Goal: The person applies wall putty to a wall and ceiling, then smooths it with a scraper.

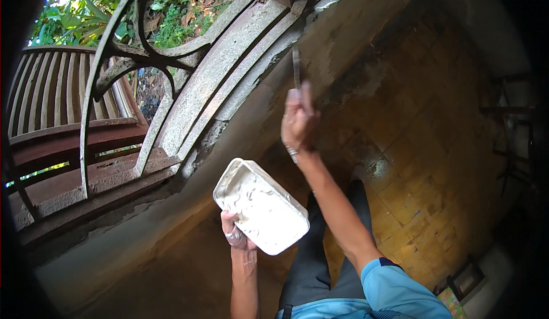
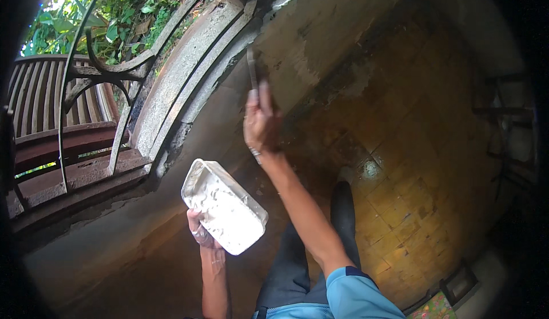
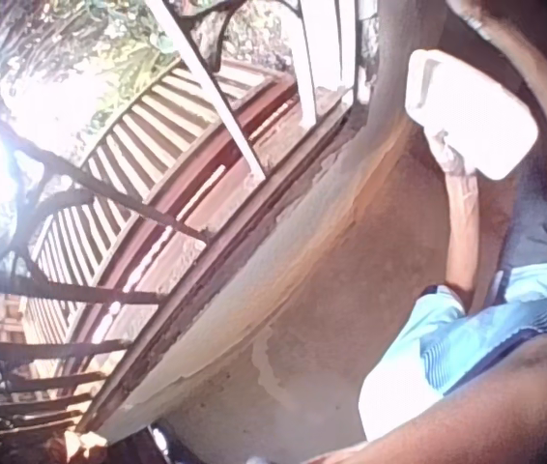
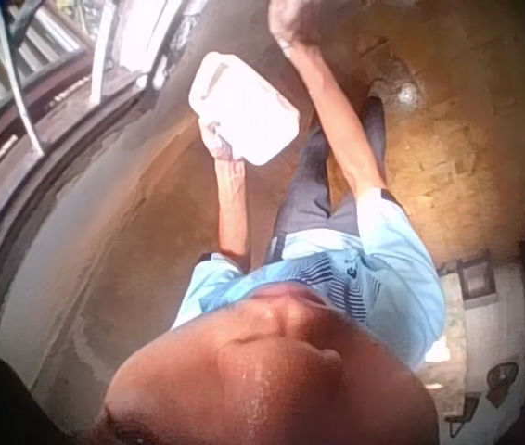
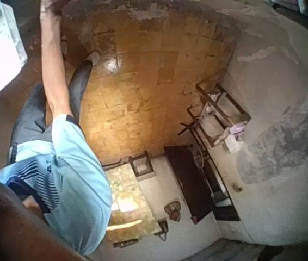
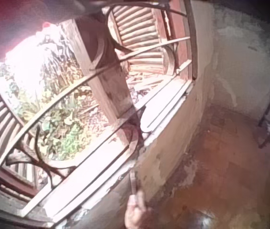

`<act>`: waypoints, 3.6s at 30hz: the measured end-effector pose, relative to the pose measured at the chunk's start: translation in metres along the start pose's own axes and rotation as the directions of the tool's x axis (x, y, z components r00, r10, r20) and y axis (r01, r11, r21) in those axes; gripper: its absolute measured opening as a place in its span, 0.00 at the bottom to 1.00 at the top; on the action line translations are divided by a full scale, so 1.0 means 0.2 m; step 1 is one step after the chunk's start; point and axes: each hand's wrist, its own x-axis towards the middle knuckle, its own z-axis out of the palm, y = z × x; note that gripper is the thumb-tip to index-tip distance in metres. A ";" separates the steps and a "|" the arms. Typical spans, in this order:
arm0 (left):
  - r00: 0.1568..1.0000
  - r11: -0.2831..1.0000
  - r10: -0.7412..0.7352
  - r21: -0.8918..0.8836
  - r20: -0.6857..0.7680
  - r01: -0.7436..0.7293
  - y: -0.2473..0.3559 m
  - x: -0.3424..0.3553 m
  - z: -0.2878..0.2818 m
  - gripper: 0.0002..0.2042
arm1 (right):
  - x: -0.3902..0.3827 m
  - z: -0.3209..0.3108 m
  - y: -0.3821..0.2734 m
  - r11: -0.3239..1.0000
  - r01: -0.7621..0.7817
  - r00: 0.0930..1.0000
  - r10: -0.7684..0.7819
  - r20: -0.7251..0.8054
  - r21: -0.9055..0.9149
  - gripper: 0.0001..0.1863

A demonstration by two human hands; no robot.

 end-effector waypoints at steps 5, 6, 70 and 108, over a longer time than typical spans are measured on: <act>0.999 0.998 0.045 0.051 -0.025 -0.043 0.14 0.06 -0.14 0.30 | -0.17 0.26 0.08 0.972 0.212 0.976 -0.205 -0.078 0.097 0.22; 0.999 0.998 0.039 0.055 -0.026 -0.038 0.16 0.06 -0.14 0.30 | -0.22 0.26 0.08 0.976 0.189 0.982 -0.190 0.005 0.106 0.22; 0.996 0.991 0.074 0.106 0.053 -0.079 -0.11 -0.06 0.33 0.30 | 0.19 -0.27 0.12 0.991 -0.084 0.989 0.096 -0.116 0.102 0.27; 0.991 0.990 0.128 0.058 0.043 -0.131 0.08 0.02 0.14 0.31 | -0.01 0.16 0.05 0.992 0.114 0.993 -0.115 -0.023 -0.045 0.30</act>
